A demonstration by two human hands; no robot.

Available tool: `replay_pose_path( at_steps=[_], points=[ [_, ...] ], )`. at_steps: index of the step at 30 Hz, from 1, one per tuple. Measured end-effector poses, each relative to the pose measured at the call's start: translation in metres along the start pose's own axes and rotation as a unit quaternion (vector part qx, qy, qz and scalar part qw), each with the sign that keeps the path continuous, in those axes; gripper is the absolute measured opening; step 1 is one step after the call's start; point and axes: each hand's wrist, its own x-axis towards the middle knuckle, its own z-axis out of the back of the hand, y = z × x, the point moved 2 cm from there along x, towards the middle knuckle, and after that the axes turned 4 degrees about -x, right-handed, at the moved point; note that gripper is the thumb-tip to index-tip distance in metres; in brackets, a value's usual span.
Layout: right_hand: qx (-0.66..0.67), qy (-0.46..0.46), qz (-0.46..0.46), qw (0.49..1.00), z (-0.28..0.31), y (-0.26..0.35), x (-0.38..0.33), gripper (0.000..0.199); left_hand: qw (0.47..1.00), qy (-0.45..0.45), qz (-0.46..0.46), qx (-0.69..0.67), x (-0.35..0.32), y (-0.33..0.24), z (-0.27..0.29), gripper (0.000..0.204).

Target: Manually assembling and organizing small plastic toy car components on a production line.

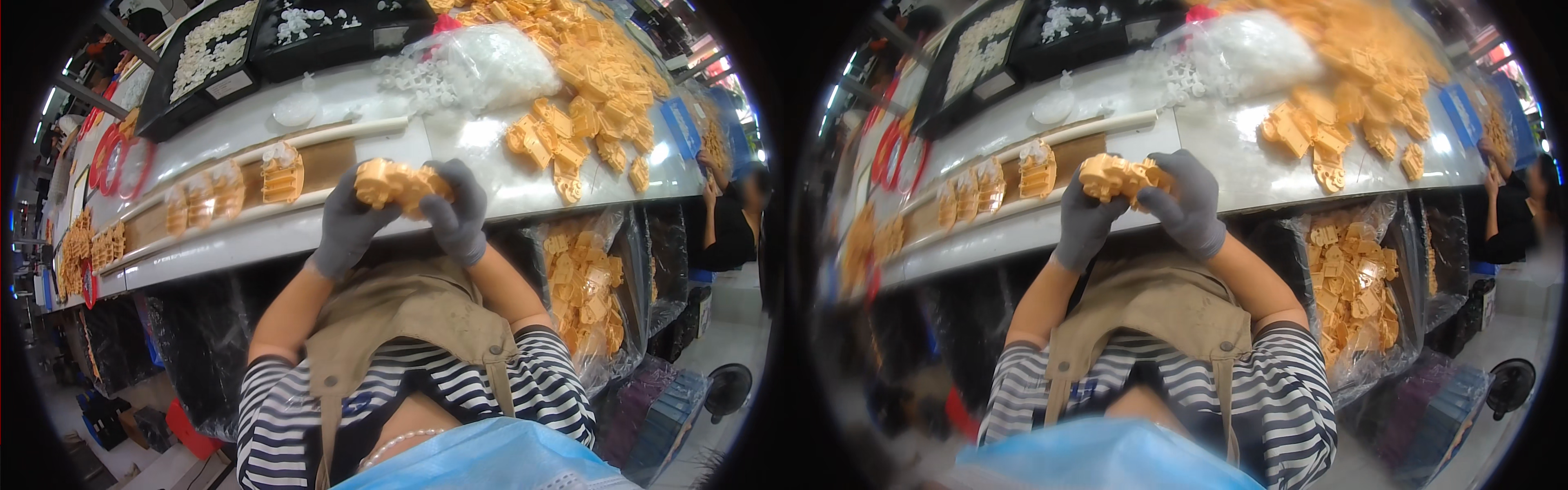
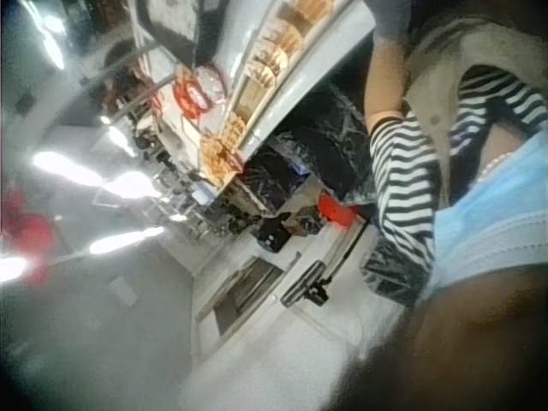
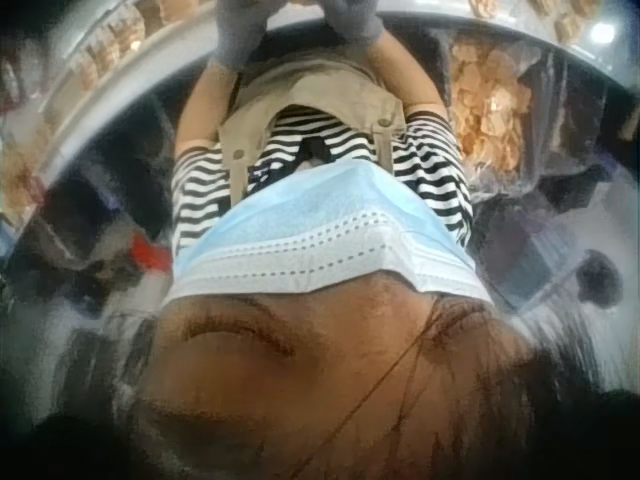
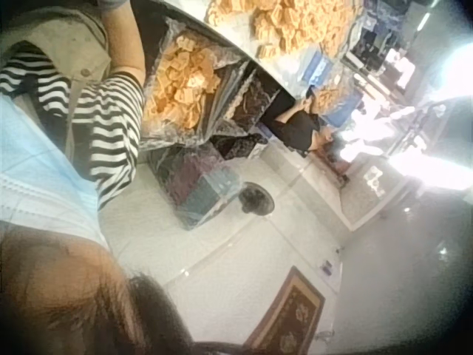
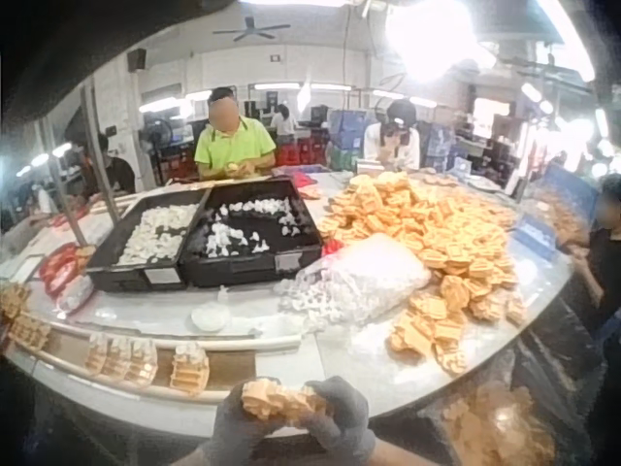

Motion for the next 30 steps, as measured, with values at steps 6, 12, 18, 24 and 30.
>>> replay_pose_path(
  at_steps=[6, 12, 18, 24, 30],
  points=[
    [0.019, 0.008, -0.039, 0.999, 0.014, -0.007, 0.006, 0.044, 0.997, 0.044, -0.007, -0.056, 0.020, 0.011, -0.004, 0.054],
    [-0.144, -0.106, -0.115, 0.977, 0.099, -0.075, 0.072, 0.044, 0.996, 0.048, 0.027, 0.068, 0.007, -0.007, 0.008, 0.060],
    [-0.177, -0.290, -0.210, 0.916, 0.295, -0.194, 0.179, 0.046, 0.886, -0.095, -0.180, 0.416, -0.015, -0.031, 0.055, 0.036],
    [-0.179, -0.214, -0.362, 0.889, 0.377, -0.282, 0.194, 0.043, 0.771, -0.240, -0.162, 0.568, -0.008, -0.033, 0.124, 0.041],
    [-0.560, -0.288, -0.044, 0.775, 0.311, -0.210, 0.162, 0.047, 0.805, -0.172, -0.050, 0.566, 0.023, -0.017, 0.155, 0.075]
  ],
)
